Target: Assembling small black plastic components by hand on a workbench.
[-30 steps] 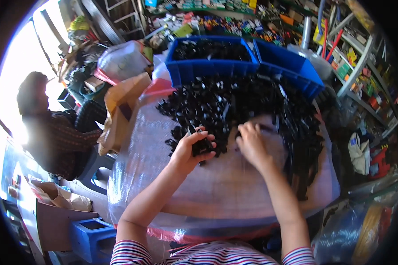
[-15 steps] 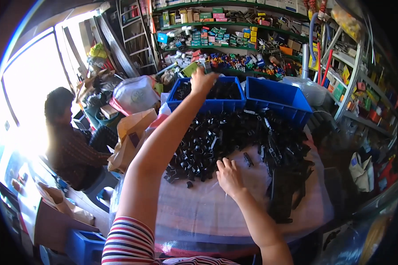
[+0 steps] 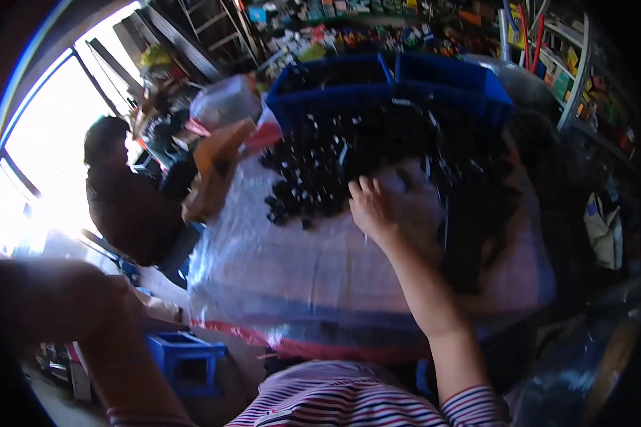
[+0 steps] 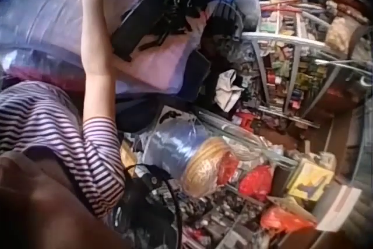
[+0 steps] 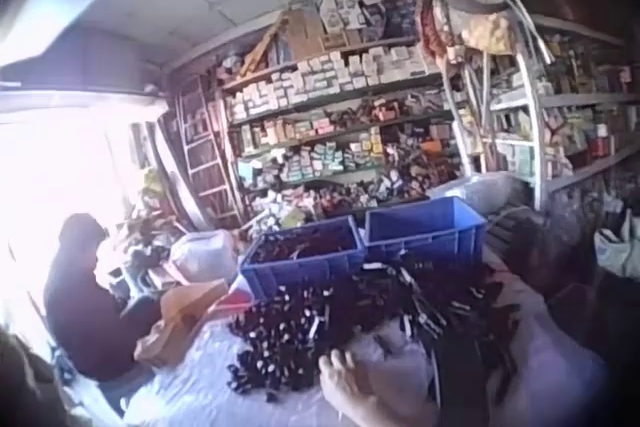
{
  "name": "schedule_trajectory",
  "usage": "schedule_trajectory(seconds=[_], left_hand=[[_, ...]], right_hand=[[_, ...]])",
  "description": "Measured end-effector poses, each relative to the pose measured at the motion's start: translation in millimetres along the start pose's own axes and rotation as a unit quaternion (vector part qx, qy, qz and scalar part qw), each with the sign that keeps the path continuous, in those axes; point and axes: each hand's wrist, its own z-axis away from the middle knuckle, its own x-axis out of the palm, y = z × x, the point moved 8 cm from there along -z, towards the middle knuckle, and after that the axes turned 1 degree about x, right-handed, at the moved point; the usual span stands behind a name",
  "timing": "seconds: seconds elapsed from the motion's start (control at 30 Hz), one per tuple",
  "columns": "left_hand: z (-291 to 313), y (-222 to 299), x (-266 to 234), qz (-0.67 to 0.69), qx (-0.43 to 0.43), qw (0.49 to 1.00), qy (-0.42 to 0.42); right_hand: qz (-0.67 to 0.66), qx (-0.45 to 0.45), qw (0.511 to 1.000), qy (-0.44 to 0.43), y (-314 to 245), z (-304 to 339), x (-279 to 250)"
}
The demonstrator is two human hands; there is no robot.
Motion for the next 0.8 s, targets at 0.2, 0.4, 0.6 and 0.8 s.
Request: schedule_trajectory(seconds=[0.2, 0.4, 0.6, 0.8], left_hand=[[71.7, -15.5, -28.4, -0.061, 0.016, 0.993, 0.101], [88.3, 9.7, -35.2, -0.108, 0.105, 0.968, 0.201], [125.5, 14.7, -30.1, -0.188, 0.108, 0.944, 0.248], [182.4, 40.3, -71.4, -0.347, 0.078, 0.894, 0.274]], right_hand=[[0.001, 0.001, 0.999, -0.048, -3.8, -5.3, -12.1], [0.028, 0.012, 0.997, -0.076, -6.4, 6.6, -3.8], [0.010, 0.005, 0.998, -0.068, -15.4, 7.0, -11.2], [0.020, -0.004, 0.998, -0.056, -0.1, 2.2, -18.2]])
